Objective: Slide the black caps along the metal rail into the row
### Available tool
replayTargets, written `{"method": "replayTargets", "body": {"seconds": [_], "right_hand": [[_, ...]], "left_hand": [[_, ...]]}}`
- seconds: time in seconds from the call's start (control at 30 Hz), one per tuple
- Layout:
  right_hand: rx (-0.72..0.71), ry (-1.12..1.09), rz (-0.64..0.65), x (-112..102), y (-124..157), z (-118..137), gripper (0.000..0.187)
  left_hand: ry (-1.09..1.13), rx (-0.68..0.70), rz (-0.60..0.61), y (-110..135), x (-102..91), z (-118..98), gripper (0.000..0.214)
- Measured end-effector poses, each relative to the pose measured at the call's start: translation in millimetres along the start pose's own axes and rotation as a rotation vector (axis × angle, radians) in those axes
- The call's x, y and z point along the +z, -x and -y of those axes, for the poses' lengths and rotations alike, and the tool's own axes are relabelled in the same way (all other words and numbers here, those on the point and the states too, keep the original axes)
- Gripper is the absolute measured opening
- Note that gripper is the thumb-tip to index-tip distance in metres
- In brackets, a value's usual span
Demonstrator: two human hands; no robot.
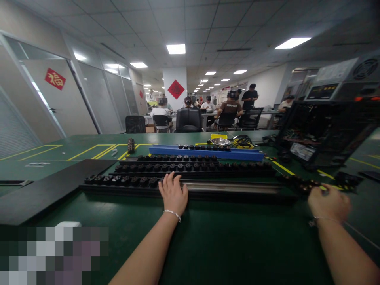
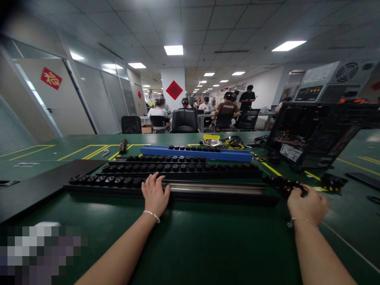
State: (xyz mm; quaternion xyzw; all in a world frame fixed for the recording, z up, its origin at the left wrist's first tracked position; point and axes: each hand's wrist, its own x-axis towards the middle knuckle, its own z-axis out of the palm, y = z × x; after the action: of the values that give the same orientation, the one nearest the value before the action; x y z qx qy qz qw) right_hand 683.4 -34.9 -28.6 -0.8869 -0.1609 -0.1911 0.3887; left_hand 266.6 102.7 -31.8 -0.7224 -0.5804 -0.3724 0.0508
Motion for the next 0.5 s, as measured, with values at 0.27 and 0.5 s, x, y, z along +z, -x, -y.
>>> {"method": "replayTargets", "body": {"seconds": [0.27, 0.5], "right_hand": [[-0.787, -0.133, 0.060, -1, 72, 80, 0.038], [-0.965, -0.014, 0.319, 18, 113, 87, 0.041]], "left_hand": [[-0.017, -0.045, -0.032, -5, 5.6, 14, 0.037], [0.020, -0.069, -0.064, -6, 5.8, 13, 0.034]]}}
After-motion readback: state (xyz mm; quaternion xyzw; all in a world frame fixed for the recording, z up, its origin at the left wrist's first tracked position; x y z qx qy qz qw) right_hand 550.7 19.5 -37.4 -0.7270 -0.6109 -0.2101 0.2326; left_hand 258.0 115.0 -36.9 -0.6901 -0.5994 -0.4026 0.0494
